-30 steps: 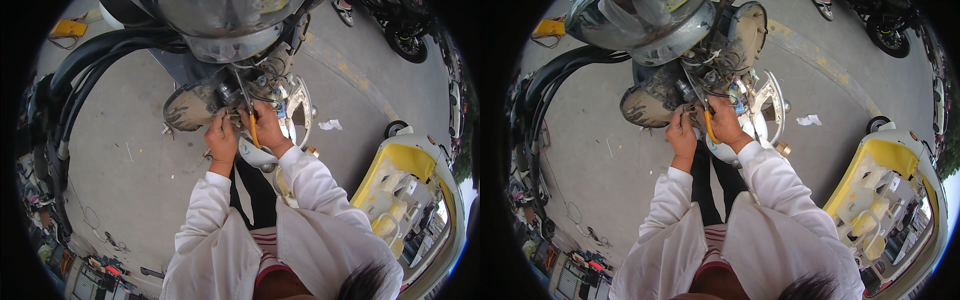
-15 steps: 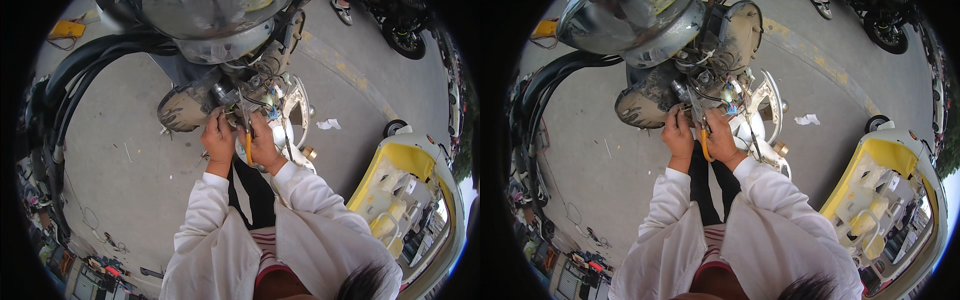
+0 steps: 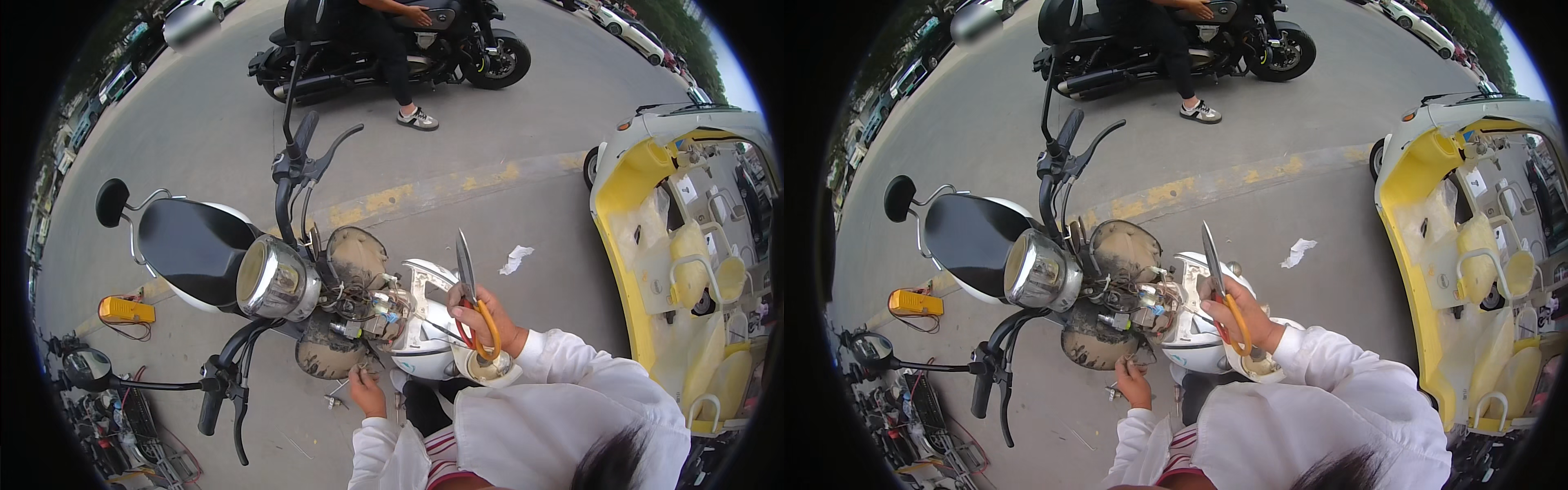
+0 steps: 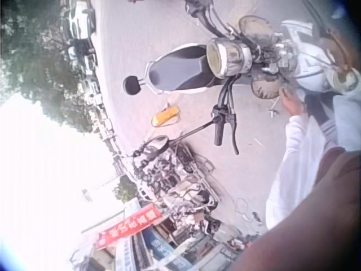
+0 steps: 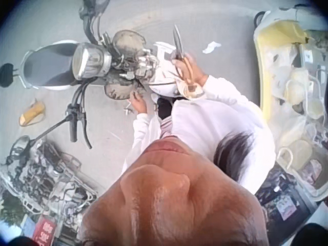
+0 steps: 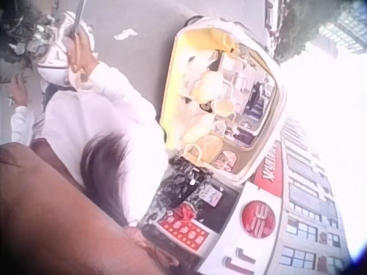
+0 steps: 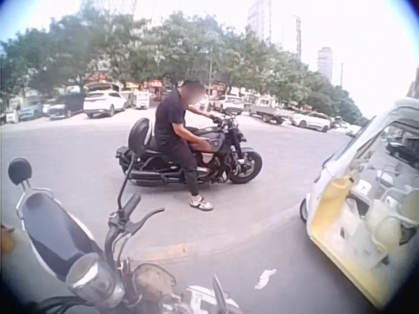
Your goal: The person repairs a white scooter by cutting wires with scissors and manipulating the wiring near the handlebars. They use a screwdriver to adjust components under the front fairing and continue working on the electrical connections throughout the clip.
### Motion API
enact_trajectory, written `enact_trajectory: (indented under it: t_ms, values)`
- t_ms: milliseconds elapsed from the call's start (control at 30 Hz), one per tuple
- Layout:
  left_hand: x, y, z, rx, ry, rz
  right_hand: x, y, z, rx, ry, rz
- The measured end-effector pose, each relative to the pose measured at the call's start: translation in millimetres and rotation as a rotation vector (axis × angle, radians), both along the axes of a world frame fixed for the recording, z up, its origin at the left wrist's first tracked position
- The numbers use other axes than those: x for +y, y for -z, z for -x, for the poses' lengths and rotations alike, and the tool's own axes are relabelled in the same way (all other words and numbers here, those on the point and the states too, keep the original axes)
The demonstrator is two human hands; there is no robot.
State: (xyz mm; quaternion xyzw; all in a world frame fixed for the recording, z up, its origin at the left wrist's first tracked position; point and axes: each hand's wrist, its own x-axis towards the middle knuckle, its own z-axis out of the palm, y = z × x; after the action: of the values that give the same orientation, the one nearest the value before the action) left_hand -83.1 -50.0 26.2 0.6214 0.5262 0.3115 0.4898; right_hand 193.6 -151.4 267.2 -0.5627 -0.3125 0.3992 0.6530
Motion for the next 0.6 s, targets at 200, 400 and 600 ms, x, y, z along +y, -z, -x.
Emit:
enact_trajectory:
  t_ms: [200,400,600]
  values:
    - [10.2,-13.7,4.5,0.010,0.078,0.162,-58.4,-232.6,5.0,-0.023,-0.148,-1.101]
    - [37.0,0.6,12.8,0.013,0.094,0.273,-132.7,-324.0,55.5,-0.413,-0.385,-1.195]
    - [51.3,10.4,16.7,0.074,0.116,0.266,-160.3,-337.2,74.8,-0.567,-0.429,-1.161]
